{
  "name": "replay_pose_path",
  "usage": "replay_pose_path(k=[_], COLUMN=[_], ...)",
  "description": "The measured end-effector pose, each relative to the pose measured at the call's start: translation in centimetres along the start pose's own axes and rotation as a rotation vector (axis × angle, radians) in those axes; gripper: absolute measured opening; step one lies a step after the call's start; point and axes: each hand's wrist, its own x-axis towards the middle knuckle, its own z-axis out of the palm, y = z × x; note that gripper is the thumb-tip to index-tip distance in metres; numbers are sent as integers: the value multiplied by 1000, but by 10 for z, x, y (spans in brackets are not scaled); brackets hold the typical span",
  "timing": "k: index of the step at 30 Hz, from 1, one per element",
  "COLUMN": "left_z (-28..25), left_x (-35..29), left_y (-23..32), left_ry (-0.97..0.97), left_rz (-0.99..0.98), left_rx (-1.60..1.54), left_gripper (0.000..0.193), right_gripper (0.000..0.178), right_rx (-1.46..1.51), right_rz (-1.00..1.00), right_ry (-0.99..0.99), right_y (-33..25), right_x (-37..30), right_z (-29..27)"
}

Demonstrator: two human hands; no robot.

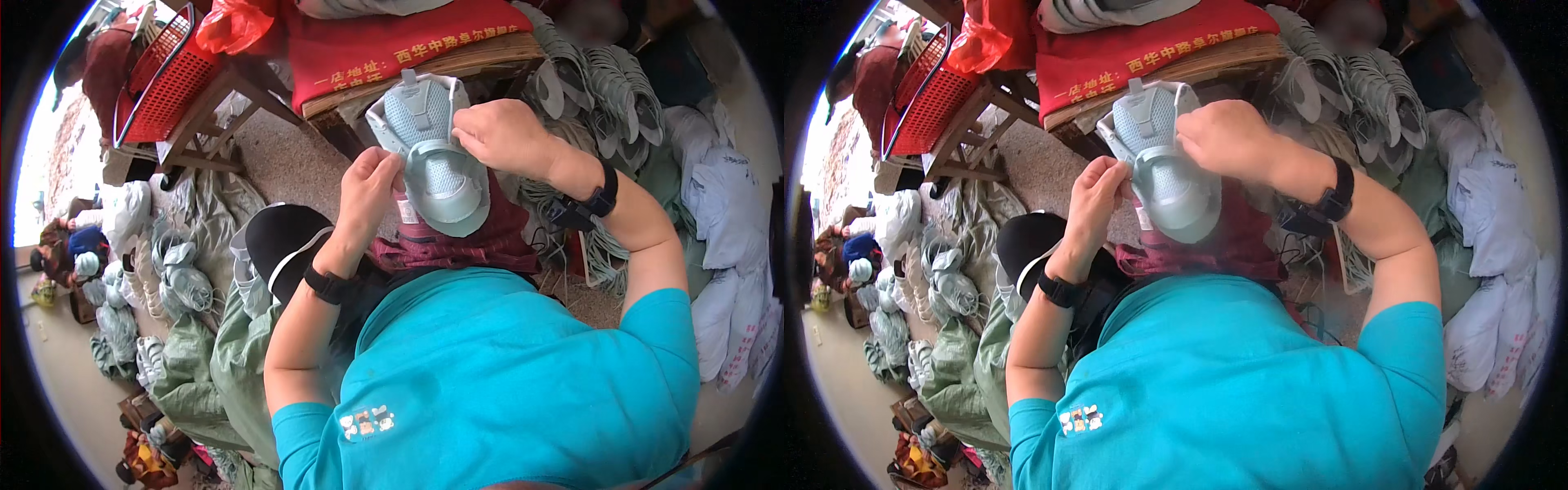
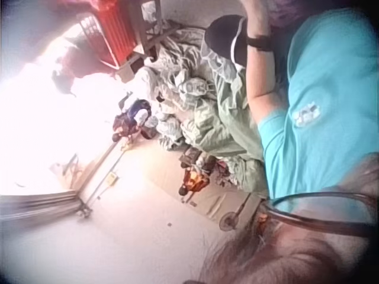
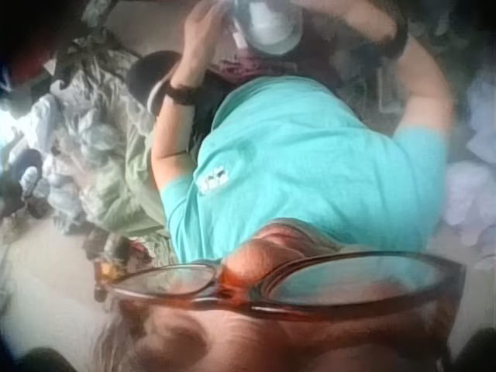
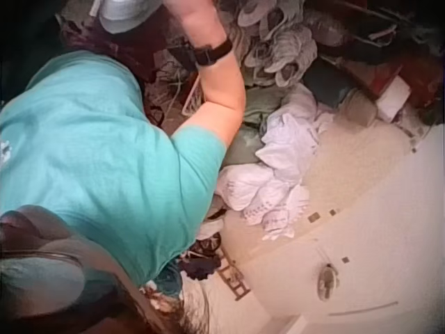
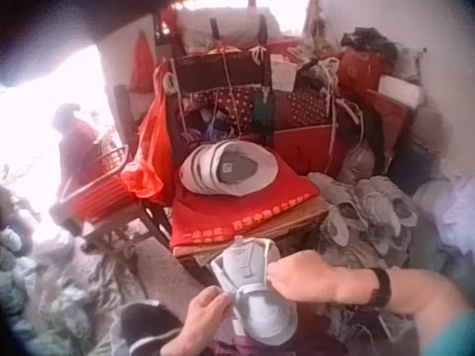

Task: The person sits on the floor in a cluttered workshop and laces a light green sneaker. They thread the laces through the eyelets, pull them tight, and tie a knot. The person then picks up a stack of similar shoes from a nearby pile and places them on a red box before continuing to lace another shoe.

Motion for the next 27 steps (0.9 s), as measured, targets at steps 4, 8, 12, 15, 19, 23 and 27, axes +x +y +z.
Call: replay_pose_path(k=[4, 8, 12, 15, 19, 23, 27], left_z=[-5, -9, 11, 3, 10, -1, -9], left_x=[5, 11, 2, 7, 14, 7, 15], left_y=[2, -7, 20, 33, 37, 44, 60], left_ry=[-29, 97, 146, 33, 16, -26, -102], left_rz=[45, 198, 449, 430, 436, 563, 935], left_rx=[136, 574, 1138, 1242, 1314, 1309, 1271], left_gripper=[18, 18, 22, 22, 23, 16, 29], right_gripper=[17, 17, 15, 23, 29, 27, 32], right_rx=[-133, -215, -400, -274, -230, -209, -245], right_rz=[-157, -142, -279, -419, -395, -356, -344], right_ry=[-45, -195, -201, 34, -130, -332, -415], right_y=[2, -5, -10, -12, -9, -7, -2], right_x=[8, 18, 15, 15, 28, 38, 43], right_z=[-6, -12, -26, -34, -42, -51, -50])
